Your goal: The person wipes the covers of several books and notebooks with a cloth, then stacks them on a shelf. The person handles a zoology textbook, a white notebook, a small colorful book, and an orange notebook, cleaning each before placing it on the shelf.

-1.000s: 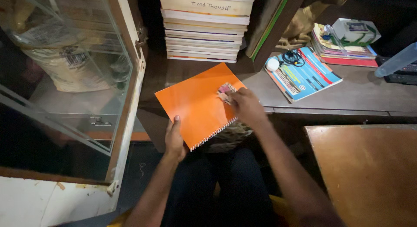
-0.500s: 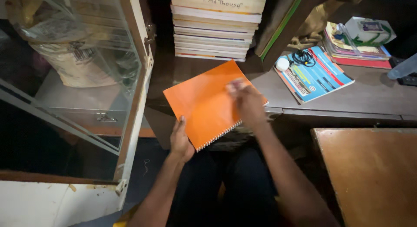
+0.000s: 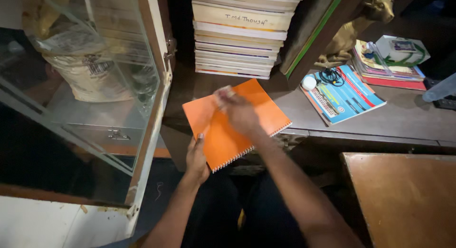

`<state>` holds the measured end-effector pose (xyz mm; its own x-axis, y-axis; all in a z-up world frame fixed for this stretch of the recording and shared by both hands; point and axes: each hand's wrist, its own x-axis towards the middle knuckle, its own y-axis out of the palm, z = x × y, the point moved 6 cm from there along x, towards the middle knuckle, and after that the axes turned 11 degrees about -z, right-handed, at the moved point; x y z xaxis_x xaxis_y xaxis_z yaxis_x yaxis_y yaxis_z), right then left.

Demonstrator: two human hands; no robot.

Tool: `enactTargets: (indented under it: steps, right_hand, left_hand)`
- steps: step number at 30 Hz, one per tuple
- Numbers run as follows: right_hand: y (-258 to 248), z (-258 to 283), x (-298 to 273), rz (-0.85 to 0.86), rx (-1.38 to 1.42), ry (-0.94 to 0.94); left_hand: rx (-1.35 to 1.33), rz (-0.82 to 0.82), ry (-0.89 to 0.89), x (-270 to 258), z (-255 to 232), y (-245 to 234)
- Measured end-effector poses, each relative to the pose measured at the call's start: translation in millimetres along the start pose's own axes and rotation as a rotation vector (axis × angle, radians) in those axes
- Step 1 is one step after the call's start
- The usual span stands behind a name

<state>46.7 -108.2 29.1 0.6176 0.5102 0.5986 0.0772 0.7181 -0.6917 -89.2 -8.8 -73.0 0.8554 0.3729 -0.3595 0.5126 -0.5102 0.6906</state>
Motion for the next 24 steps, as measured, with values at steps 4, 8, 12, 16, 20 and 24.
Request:
enactTargets:
  steps: [4, 8, 12, 16, 20, 24]
  right_hand:
    - [-58, -77, -2, -0.103, -0.416, -0.207]
    - [-129, -115, -33, -0.126, -0.632, -0.086]
    - [-180, -112, -70, -0.249, -0.476, 0.346]
    - [-154, -80, -123, -0.218, 0.636, 0.927]
    - [-138, -26, -135, -0.128, 1.325, 1.05]
    - [-168, -12, -138, -0.408, 1.609, 0.93]
  left_hand:
    - [-0.003, 0.049, 0.046, -3, -7, 8]
    - [0.016, 0.044, 0.11, -9, -13, 10]
    - [0.036, 0.003, 0.222, -21, -23, 4]
    - [0.268, 0.06, 0.372, -45, -33, 20]
    - [0.78, 0.329, 0.722, -93, -49, 73]
    - [1.273, 0.741, 1.139, -149, -38, 119]
